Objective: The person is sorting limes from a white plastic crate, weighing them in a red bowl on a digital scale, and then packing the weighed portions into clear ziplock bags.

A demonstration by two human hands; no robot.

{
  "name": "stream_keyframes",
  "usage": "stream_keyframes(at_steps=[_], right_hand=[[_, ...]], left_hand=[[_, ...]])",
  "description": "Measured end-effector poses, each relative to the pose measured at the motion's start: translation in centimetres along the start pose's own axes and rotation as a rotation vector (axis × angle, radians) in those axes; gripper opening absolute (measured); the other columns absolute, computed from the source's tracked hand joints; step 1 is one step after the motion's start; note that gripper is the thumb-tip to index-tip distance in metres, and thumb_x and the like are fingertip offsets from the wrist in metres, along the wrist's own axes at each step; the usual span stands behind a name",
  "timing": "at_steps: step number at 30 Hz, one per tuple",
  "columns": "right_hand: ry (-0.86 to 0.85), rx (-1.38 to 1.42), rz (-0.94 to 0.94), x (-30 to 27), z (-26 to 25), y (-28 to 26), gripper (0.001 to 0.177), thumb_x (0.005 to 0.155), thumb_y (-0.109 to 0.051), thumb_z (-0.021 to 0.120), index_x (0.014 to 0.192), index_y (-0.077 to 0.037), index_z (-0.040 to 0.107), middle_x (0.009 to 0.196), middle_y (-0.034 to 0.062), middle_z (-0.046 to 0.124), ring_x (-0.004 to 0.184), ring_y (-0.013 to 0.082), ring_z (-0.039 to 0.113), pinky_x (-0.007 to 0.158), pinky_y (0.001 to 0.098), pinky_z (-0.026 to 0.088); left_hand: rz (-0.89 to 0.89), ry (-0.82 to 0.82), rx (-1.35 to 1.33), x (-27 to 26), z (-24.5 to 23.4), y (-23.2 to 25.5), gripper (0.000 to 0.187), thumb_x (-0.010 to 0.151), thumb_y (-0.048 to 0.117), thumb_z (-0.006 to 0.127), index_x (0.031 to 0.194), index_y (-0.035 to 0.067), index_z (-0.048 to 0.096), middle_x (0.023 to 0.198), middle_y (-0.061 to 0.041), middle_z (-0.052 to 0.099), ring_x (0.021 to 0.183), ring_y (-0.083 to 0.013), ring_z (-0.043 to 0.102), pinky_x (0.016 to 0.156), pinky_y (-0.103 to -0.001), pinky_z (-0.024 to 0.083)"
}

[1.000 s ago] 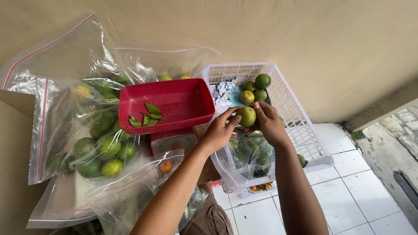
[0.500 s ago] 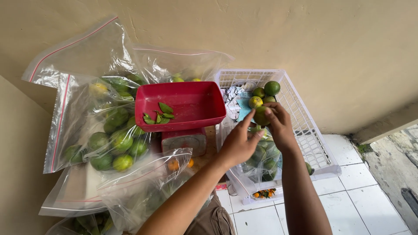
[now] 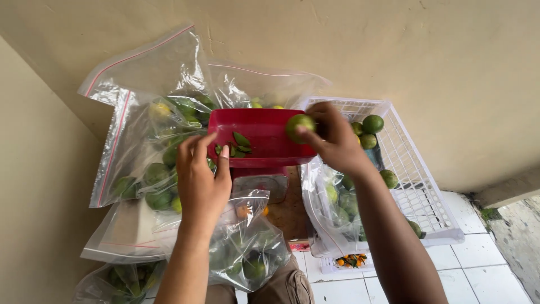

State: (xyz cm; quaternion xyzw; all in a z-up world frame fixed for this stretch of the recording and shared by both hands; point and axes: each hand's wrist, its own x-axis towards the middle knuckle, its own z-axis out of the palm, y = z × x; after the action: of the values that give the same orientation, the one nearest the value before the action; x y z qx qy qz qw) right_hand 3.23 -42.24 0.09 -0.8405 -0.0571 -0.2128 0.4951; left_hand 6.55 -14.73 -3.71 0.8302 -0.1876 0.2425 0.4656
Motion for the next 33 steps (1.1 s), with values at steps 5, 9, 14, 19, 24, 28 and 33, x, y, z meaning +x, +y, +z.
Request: stream_keyframes(at_steps=[5,9,14,19,24,28,33], right_hand=[[-0.304,-0.262,0.165,4.7,7.6,-1.9,0.041,0.09,-0.033,0.074,0.123,-0.011,0.062,0.103,0.0195,0.076,0.099,0.035,0.074,0.091,0.0487,0.058],[-0.513,-0.37,0.188,6.4,11.0,-1.6,0.044,0.096,-0.046,0.063,0.126,-0.014,0.065,0.117,0.0177,0.075,0.122,0.0382,0.066,0.105,0.0515,0.052],[-0.637,-0.318,0.201,6.2,10.2,-3.2,0.045,0.104,-0.041,0.052,0.135,-0.012,0.064,0.126,0.0219,0.071,0.127,0.0428,0.062,0.109,0.0554,0.046],[-0.589,-0.347,0.204,5.9,8.6,-3.4,0.037,0.107,-0.029,0.047,0.134,-0.011,0.063,0.122,0.0236,0.072,0.122,0.0425,0.066,0.104,0.0538,0.051],[-0.599,-0.304,0.182,5.0,7.4,-3.5,0.034,0.108,-0.02,0.046,0.134,-0.008,0.064,0.12,0.0243,0.072,0.116,0.0405,0.07,0.101,0.0516,0.054],[-0.603,-0.301,0.157,4.7,6.5,-3.0,0.034,0.107,-0.015,0.045,0.135,-0.007,0.063,0.12,0.0251,0.072,0.115,0.0413,0.07,0.1,0.0517,0.055],[-0.417,-0.175,0.003,4.0,3.7,-1.5,0.026,0.101,-0.011,0.058,0.124,-0.004,0.067,0.109,0.0255,0.072,0.098,0.038,0.074,0.086,0.0504,0.059]], left_hand=[[-0.076,-0.129,-0.04,0.1,0.6,-1.6,0.033,0.098,0.019,0.067,0.127,0.003,0.065,0.123,-0.02,0.057,0.116,-0.0473,0.061,0.098,-0.057,0.048],[-0.149,-0.185,-0.073,0.2,0.1,-1.5,0.035,0.101,0.022,0.065,0.13,0.004,0.063,0.13,-0.018,0.054,0.121,-0.0442,0.059,0.097,-0.054,0.05],[-0.147,-0.202,-0.058,0.4,0.0,-1.9,0.036,0.101,0.023,0.066,0.131,0.004,0.062,0.131,-0.017,0.054,0.121,-0.0432,0.06,0.096,-0.054,0.052],[-0.188,-0.232,-0.075,0.4,0.1,-1.3,0.038,0.101,0.024,0.065,0.134,0.007,0.061,0.133,-0.018,0.05,0.125,-0.048,0.055,0.096,-0.058,0.051],[-0.23,-0.239,-0.008,0.1,0.3,-0.3,0.04,0.098,0.03,0.068,0.133,0.01,0.063,0.135,-0.017,0.047,0.128,-0.0479,0.051,0.099,-0.06,0.05],[-0.199,-0.233,0.028,-0.1,0.7,-0.1,0.04,0.099,0.031,0.069,0.132,0.01,0.064,0.136,-0.018,0.046,0.128,-0.0482,0.049,0.1,-0.061,0.049],[-0.022,-0.035,0.104,-0.8,1.7,0.3,0.035,0.097,0.029,0.073,0.125,0.008,0.068,0.134,-0.019,0.045,0.127,-0.047,0.04,0.106,-0.062,0.035]])
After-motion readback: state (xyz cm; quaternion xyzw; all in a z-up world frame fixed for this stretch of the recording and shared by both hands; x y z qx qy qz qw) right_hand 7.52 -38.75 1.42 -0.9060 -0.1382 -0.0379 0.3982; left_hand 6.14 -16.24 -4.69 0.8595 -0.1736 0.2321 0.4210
